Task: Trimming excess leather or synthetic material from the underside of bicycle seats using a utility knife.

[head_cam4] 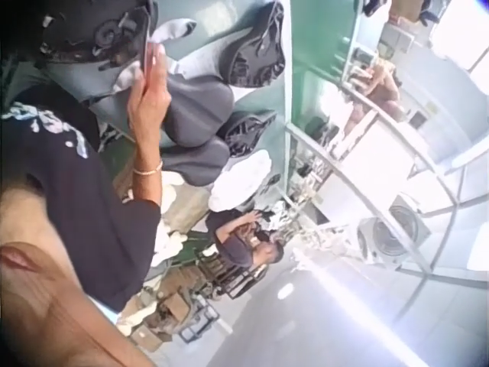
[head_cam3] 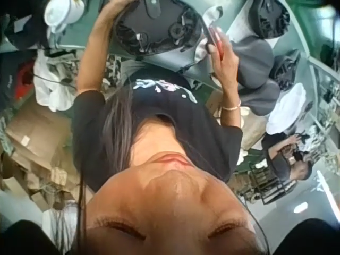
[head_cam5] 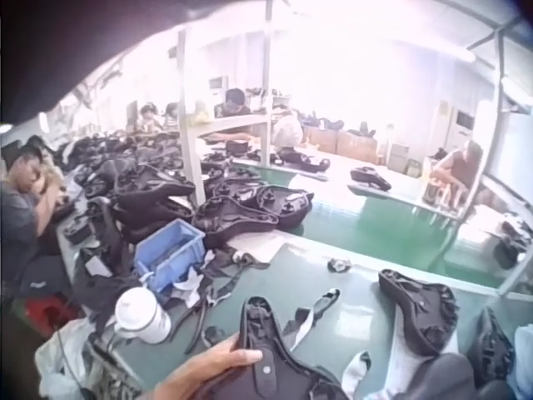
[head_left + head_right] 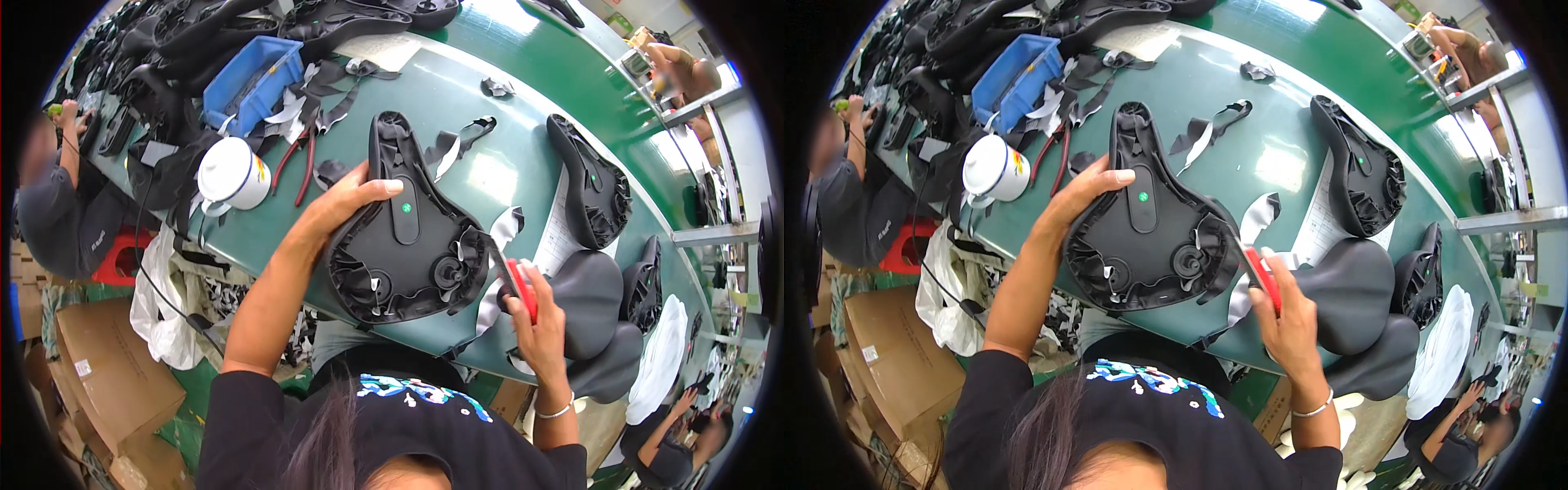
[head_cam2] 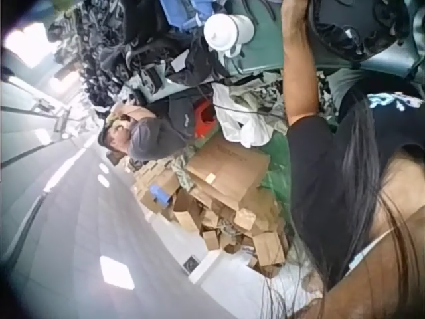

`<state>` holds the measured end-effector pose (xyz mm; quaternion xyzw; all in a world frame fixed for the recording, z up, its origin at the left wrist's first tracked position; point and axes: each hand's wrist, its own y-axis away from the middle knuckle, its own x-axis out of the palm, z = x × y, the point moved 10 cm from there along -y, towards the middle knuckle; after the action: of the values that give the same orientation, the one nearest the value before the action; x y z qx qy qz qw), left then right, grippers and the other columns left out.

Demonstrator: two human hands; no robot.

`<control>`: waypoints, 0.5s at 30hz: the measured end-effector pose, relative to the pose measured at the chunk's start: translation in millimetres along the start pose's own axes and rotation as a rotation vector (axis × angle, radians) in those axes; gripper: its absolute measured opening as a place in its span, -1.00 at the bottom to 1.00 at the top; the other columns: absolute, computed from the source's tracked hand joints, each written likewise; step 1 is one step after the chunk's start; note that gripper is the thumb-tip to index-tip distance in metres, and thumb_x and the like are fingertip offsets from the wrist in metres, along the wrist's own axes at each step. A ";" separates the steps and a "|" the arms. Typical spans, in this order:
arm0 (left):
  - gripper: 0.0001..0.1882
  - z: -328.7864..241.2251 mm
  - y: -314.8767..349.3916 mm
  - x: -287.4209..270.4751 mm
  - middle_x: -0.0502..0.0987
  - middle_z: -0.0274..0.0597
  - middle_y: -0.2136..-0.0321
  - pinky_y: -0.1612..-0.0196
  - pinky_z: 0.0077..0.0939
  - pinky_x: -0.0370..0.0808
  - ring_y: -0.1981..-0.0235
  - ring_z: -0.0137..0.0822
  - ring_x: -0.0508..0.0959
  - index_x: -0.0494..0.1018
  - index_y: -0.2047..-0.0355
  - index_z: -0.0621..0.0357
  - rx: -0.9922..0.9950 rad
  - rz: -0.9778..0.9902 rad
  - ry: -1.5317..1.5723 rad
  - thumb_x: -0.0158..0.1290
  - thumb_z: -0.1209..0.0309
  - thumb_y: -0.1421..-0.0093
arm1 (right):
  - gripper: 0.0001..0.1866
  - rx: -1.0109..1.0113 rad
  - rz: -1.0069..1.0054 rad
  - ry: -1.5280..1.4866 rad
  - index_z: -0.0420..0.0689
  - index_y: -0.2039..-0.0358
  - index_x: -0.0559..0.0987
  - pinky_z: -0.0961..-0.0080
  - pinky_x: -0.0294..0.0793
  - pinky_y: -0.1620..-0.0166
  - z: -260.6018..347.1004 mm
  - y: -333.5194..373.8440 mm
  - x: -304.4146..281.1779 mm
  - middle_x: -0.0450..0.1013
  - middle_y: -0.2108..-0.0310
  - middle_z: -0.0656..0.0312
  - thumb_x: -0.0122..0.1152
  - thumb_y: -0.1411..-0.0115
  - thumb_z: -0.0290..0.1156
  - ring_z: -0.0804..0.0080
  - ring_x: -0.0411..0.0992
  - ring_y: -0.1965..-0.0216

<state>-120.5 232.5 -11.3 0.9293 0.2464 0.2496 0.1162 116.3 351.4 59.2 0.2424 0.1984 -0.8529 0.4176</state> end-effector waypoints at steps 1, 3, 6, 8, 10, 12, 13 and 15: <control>-0.23 -8.6 3.8 2.3 0.40 -0.10 0.18 0.16 -0.51 0.49 0.21 -0.36 0.47 0.18 -0.10 0.31 0.047 -0.012 -0.012 0.22 0.19 0.05 | -0.56 -0.204 0.001 0.133 -0.15 -0.03 0.44 0.51 0.46 0.38 16.4 -1.1 -4.7 0.50 0.35 0.10 0.18 -0.09 -0.58 0.23 0.47 0.49; -0.25 -17.2 7.8 0.3 0.41 -0.11 0.20 0.17 -0.51 0.49 0.23 -0.37 0.48 0.21 -0.08 0.31 0.029 0.005 -0.114 0.22 0.19 0.04 | -0.49 -0.380 0.121 0.343 -0.05 -0.05 0.45 0.42 0.41 0.48 29.8 -6.1 -0.5 0.45 0.42 0.16 0.17 -0.02 -0.60 0.26 0.41 0.54; -0.37 -27.2 5.7 12.6 0.44 -0.14 0.25 0.25 -0.56 0.48 0.31 -0.41 0.49 0.29 0.00 0.32 0.015 0.051 -0.275 0.20 0.24 0.03 | -0.45 -0.570 0.216 0.552 0.04 -0.06 0.47 0.37 0.35 0.53 56.3 -24.5 16.5 0.37 0.48 0.17 0.17 0.01 -0.55 0.29 0.34 0.59; -0.43 -32.8 2.2 19.7 0.46 -0.15 0.29 0.28 -0.57 0.47 0.34 -0.42 0.48 0.34 0.06 0.33 0.043 0.081 -0.369 0.18 0.26 0.05 | -0.39 -0.614 0.276 0.615 0.12 -0.14 0.40 0.35 0.33 0.56 58.0 -26.3 23.7 0.30 0.51 0.17 0.13 -0.01 -0.53 0.27 0.32 0.60; -0.45 -31.5 0.4 12.6 0.46 -0.16 0.30 0.29 -0.57 0.46 0.36 -0.43 0.47 0.36 0.09 0.33 0.064 0.063 -0.381 0.17 0.26 0.05 | -0.34 -0.464 0.430 0.708 0.14 -0.21 0.30 0.31 0.35 0.56 33.7 -22.1 35.7 0.29 0.54 0.14 0.09 -0.04 -0.53 0.23 0.33 0.62; -0.47 -26.4 3.4 4.1 0.46 -0.17 0.32 0.30 -0.57 0.46 0.38 -0.43 0.47 0.38 0.12 0.33 0.080 0.042 -0.393 0.16 0.26 0.06 | -0.32 -0.347 0.393 0.655 0.16 -0.24 0.24 0.25 0.36 0.58 13.4 -0.2 42.0 0.29 0.55 0.09 0.08 -0.08 -0.51 0.14 0.36 0.63; -0.50 -22.4 8.4 -4.8 0.45 -0.20 0.34 0.31 -0.58 0.44 0.39 -0.44 0.46 0.39 0.15 0.33 0.061 -0.018 -0.359 0.15 0.26 0.06 | -0.32 -0.280 0.365 0.640 0.13 -0.25 0.23 0.24 0.36 0.58 8.3 11.2 46.1 0.29 0.55 0.09 0.09 -0.08 -0.51 0.12 0.36 0.63; -0.55 -9.6 20.9 -26.9 0.43 -0.26 0.40 0.35 -0.60 0.39 0.41 -0.47 0.43 0.39 0.22 0.31 0.015 -0.145 -0.365 0.15 0.25 0.07 | -0.30 -0.203 0.300 0.590 0.04 -0.26 0.19 0.21 0.37 0.57 7.7 30.6 56.3 0.29 0.56 0.06 0.12 -0.08 -0.51 0.07 0.37 0.63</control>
<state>-137.4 201.7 -7.0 0.9397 0.2895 0.0660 0.1699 109.1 295.0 28.6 0.4622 0.3564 -0.6513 0.4850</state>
